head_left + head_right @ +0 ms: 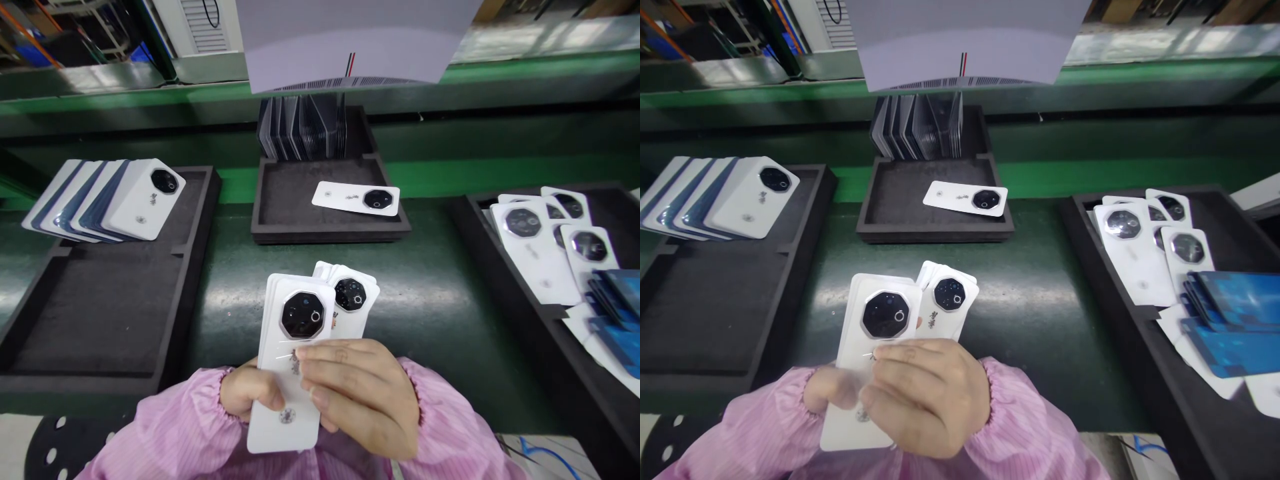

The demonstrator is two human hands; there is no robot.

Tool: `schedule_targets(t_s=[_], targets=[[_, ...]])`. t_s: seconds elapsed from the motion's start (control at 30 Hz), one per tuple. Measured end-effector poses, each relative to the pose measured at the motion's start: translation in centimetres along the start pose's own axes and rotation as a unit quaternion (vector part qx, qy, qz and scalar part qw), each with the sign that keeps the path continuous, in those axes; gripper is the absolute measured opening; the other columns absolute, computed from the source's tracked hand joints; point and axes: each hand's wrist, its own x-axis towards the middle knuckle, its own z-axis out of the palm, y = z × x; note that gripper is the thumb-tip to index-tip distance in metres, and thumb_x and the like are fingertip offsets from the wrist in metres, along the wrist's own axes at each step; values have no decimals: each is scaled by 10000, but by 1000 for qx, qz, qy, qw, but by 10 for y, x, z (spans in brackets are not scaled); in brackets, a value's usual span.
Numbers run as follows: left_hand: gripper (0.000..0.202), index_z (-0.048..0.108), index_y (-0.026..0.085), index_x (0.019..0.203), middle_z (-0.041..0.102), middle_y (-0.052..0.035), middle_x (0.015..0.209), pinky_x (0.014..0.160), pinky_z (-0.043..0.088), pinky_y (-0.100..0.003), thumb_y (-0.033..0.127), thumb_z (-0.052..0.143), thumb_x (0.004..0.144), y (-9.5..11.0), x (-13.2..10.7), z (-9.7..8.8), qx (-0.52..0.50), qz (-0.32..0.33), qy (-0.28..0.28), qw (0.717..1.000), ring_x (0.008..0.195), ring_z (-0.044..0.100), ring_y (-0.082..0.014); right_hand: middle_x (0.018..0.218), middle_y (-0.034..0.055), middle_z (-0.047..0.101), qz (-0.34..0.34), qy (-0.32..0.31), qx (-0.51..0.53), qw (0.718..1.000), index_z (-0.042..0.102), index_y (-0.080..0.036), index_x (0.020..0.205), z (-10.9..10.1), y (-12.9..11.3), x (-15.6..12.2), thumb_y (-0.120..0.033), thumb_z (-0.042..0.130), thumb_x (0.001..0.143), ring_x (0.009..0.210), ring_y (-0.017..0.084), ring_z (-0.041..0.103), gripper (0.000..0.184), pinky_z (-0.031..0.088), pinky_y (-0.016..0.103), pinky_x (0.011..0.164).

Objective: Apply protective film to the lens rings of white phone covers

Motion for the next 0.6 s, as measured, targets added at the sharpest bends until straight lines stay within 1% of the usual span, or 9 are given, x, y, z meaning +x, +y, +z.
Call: schedule_targets(t_s=[0.1, 0.2, 0.27, 0.33, 0.37, 0.4, 0.47, 0.53, 0.6], targets=[[357, 694, 115, 788, 655, -14, 655, 440, 363, -160, 85, 498, 490, 4, 1, 3, -40, -6, -29, 999, 464, 504, -75, 672, 85, 696, 10, 9, -2, 1000, 585, -108, 808, -1, -1, -3, -75, 423, 870, 808, 216, 701, 176, 610, 308, 707], [465, 689, 105, 904, 689, -49, 814, 605, 482, -209, 90, 505, 477, 10, 3, 10, -53, 1, -40, 998, 679, 625, -139, 804, 86, 706, 64, -45, -6, 997, 586, -102, 957, -7, 0, -3, -61, 424, 867, 960, 194, 660, 190, 576, 303, 818], [497, 675, 99, 946, 688, -75, 872, 681, 504, -257, 93, 517, 474, 13, 4, 15, -37, -12, -16, 999, 769, 647, -182, 979, 105, 685, 137, -78, -53, 986, 523, -113, 1140, -11, 2, -2, -112, 505, 854, 1116, 215, 576, 287, 515, 377, 931], [532, 656, 109, 989, 687, -84, 875, 681, 507, -273, 82, 541, 470, 15, 5, 18, -15, -36, 9, 999, 768, 654, -197, 1206, 157, 577, 244, -104, -105, 958, 403, -128, 1289, -14, 5, 0, -266, 634, 797, 1240, 282, 455, 561, 446, 485, 984], [556, 644, 117, 1017, 686, -85, 876, 676, 507, -278, 79, 551, 470, 15, 5, 18, -7, -47, 16, 999, 755, 655, -198, 1269, 169, 525, 300, -116, -114, 940, 376, -140, 1313, -15, 7, 1, -346, 669, 762, 1250, 306, 435, 657, 440, 508, 977], [580, 631, 120, 1046, 686, -88, 881, 670, 506, -281, 81, 557, 472, 15, 6, 19, -4, -55, 18, 998, 740, 656, -196, 1283, 162, 512, 350, -133, -102, 922, 392, -158, 1303, -16, 8, 2, -398, 673, 746, 1224, 311, 461, 668, 460, 498, 953], [605, 612, 120, 1085, 681, -97, 903, 671, 502, -286, 97, 558, 482, 15, 6, 18, -2, -67, 13, 998, 734, 653, -193, 1161, 99, 600, 431, -151, -53, 888, 506, -207, 1187, -20, 12, 4, -384, 649, 767, 1061, 258, 586, 478, 518, 414, 866], [621, 597, 114, 1108, 676, -107, 927, 700, 493, -290, 107, 556, 488, 15, 6, 17, 3, -72, 1, 997, 757, 648, -192, 957, 31, 661, 485, -94, -36, 869, 587, -231, 1031, -26, 16, 6, -311, 637, 781, 845, 188, 642, 267, 535, 331, 757], [627, 589, 99, 1116, 670, -112, 927, 738, 480, -291, 106, 562, 489, 14, 7, 16, 11, -74, -21, 997, 794, 639, -192, 847, 6, 650, 520, 53, -59, 851, 606, -224, 962, -38, 23, 6, -284, 648, 767, 716, 151, 622, 209, 516, 287, 664]])
